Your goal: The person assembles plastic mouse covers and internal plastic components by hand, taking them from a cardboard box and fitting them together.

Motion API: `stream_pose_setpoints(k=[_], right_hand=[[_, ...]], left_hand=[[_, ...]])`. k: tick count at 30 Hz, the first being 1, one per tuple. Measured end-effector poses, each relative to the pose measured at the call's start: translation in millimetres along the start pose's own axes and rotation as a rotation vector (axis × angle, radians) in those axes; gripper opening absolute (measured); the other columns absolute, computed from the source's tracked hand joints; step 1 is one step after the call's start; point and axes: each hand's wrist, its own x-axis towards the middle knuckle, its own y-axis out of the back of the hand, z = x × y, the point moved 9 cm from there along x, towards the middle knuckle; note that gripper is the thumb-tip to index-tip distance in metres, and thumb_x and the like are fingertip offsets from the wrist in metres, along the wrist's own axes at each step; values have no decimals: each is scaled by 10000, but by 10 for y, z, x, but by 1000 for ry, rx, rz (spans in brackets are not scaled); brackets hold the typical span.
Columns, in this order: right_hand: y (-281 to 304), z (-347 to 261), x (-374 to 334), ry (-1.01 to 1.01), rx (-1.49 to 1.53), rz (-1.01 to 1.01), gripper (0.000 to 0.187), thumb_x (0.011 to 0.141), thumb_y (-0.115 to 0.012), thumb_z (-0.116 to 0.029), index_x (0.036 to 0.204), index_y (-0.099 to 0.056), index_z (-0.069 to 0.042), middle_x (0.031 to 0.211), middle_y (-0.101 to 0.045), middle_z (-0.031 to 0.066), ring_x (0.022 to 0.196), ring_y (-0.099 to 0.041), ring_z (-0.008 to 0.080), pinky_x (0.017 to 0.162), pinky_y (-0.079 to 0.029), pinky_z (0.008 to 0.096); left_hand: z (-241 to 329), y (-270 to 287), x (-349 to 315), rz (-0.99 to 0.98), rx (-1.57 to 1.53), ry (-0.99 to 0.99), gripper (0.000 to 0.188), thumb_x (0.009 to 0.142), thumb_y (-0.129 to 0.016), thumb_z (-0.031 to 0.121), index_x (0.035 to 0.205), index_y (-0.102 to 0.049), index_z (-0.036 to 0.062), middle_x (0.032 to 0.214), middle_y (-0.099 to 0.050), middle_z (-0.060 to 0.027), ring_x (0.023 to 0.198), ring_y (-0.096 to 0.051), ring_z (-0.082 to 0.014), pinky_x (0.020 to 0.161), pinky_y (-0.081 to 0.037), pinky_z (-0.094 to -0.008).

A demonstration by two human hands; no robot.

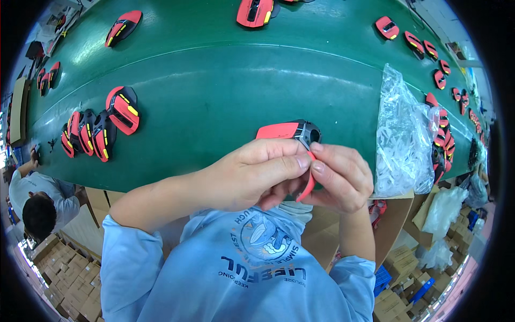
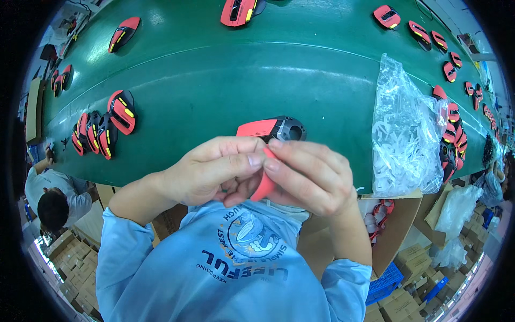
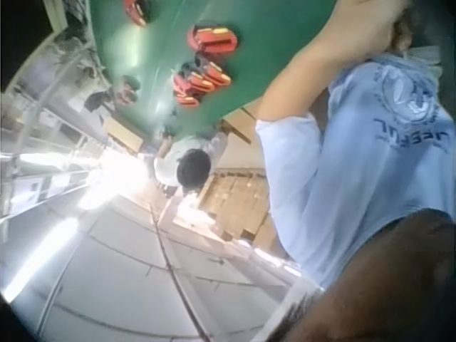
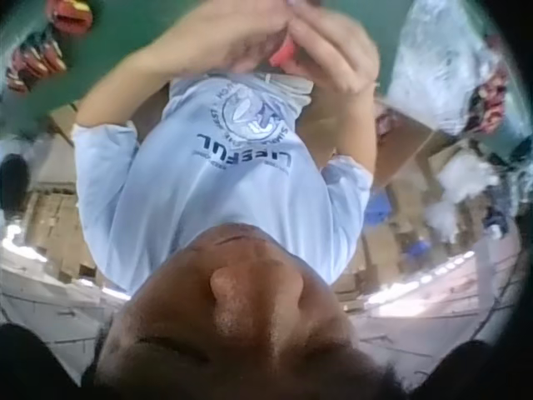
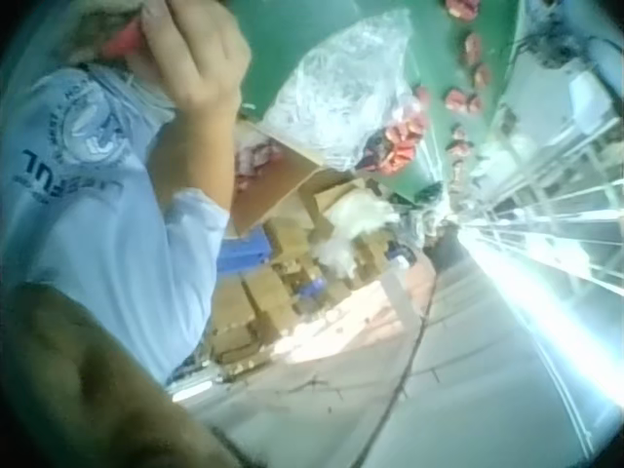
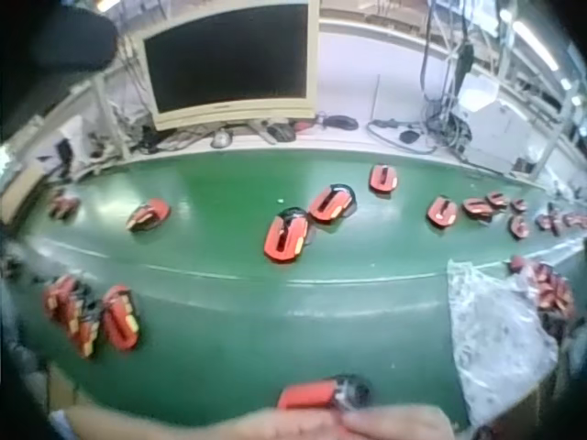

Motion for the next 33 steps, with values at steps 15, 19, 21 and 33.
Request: stream_pose_setpoints(k=[15, 19, 21, 33], right_hand=[[335, 472, -302, -404, 168, 36, 664, 633, -1015, -306, 1167, -764, -3, 1121, -796, 189, 940, -769, 333, 815, -624, 420], [49, 782, -126, -333, 64, -215, 652, 644, -985, -259, 1208, -767, -14, 1175, -798, 136, 963, -746, 306, 853, -614, 396], [-83, 840, -131, -336, 107, -305, 653, 646, -978, -247, 1220, -766, -18, 1182, -797, 118, 980, -738, 300, 862, -612, 387], [-345, 659, -335, -337, -164, -456, 694, 684, -952, -363, 1294, -756, -96, 1249, -782, 44, 1156, -678, 281, 1100, -496, 527]], left_hand=[[6, 336, -94, 280, 398, -234, 381, 1083, -634, 356, 1224, -641, 2, 1033, -686, -144, 806, -699, -226, 659, -562, -322], [333, 225, -71, 517, 1527, -879, 660, 886, -840, 399, 1375, -634, 6, 1282, -669, -163, 1176, -617, -351, 972, -507, -461], [261, 332, 28, 541, 1675, -818, 766, 823, -880, 414, 1423, -624, 13, 1356, -658, -154, 1271, -563, -379, 1054, -459, -499], [153, 575, 37, 304, 1660, -769, 796, 760, -893, 353, 1462, -638, 77, 1460, -654, -79, 1291, -572, -339, 1086, -423, -511]])
